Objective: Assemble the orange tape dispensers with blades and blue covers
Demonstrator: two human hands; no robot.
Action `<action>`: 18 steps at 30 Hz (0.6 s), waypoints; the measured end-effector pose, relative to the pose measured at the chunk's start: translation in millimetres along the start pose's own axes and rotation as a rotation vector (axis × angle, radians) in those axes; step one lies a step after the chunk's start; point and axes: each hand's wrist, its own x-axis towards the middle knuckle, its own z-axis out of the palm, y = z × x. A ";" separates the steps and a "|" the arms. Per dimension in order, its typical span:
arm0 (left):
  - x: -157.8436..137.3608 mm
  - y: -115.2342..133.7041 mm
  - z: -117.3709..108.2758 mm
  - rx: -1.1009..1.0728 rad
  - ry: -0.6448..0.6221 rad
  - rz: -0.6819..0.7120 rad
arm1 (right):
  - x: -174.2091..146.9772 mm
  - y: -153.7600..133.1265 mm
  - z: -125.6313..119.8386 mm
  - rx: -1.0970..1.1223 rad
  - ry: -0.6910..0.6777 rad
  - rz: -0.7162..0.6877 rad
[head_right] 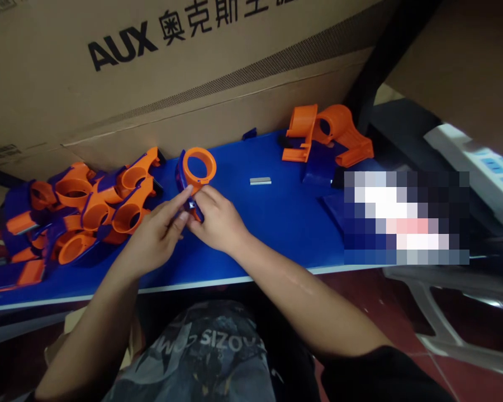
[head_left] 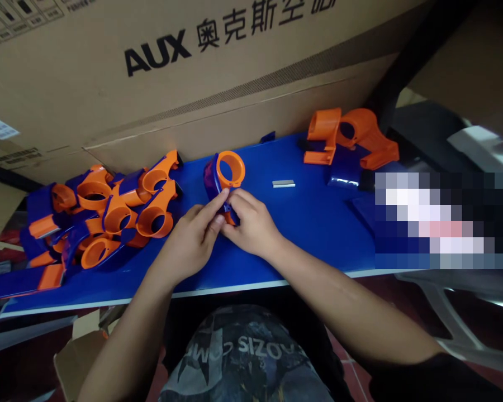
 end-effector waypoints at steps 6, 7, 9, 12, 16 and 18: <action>8.4 0.2 -3.5 -0.003 -0.017 -0.026 | -0.7 1.0 2.5 -0.062 -0.034 0.036; 8.7 0.8 -2.9 -0.008 -0.013 -0.033 | -1.1 1.2 3.0 -0.068 -0.039 0.041; 8.8 0.9 -1.6 -0.018 -0.005 -0.051 | -2.1 1.4 3.8 -0.075 -0.048 0.045; 8.5 -1.2 -0.5 -0.042 -0.008 -0.077 | -3.2 1.1 4.4 -0.091 -0.056 0.042; 7.6 -2.8 -0.6 -0.036 -0.009 -0.077 | -2.9 -0.1 3.9 -0.105 -0.073 0.043; 7.4 -2.0 -0.1 -0.030 -0.002 -0.066 | -2.5 -0.5 3.7 -0.108 -0.076 0.051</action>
